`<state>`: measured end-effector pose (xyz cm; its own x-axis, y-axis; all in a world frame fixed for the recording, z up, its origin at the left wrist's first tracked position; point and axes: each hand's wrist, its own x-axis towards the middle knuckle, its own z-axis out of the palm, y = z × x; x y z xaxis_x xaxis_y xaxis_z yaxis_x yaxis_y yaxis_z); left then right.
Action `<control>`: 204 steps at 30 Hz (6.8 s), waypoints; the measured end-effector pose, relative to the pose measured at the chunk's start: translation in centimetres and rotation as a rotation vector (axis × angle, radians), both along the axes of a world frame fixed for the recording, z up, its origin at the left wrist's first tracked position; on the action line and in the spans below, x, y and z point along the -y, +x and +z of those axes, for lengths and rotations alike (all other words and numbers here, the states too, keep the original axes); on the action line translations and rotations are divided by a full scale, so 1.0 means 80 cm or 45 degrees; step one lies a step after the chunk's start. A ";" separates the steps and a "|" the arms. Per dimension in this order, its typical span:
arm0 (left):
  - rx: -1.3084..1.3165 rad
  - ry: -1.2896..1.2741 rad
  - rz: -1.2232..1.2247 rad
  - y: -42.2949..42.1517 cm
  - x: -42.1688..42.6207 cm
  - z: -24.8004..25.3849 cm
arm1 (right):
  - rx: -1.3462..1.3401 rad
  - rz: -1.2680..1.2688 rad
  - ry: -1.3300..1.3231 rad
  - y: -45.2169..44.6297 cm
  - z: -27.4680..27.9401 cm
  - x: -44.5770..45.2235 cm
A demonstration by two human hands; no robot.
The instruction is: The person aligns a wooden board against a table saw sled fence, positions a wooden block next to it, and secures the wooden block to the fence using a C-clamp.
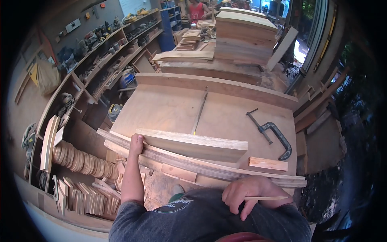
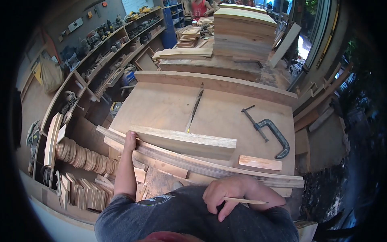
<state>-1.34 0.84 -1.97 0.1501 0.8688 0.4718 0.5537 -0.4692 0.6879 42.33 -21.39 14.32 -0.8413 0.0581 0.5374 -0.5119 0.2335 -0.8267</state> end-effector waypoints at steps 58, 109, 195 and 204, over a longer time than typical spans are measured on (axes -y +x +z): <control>0.027 -0.229 -0.126 -0.003 0.007 0.025 | 0.567 -2.133 0.128 -0.073 -0.146 -0.013; 0.083 -0.258 -0.394 0.013 0.019 0.055 | 0.892 -2.890 0.102 -0.088 -0.172 -0.022; 0.094 -0.237 -0.417 0.015 0.018 0.051 | 0.934 -2.935 0.061 -0.108 -0.148 -0.016; 0.070 -0.221 -0.398 0.015 0.016 0.048 | 0.922 -2.923 0.049 -0.106 -0.151 -0.017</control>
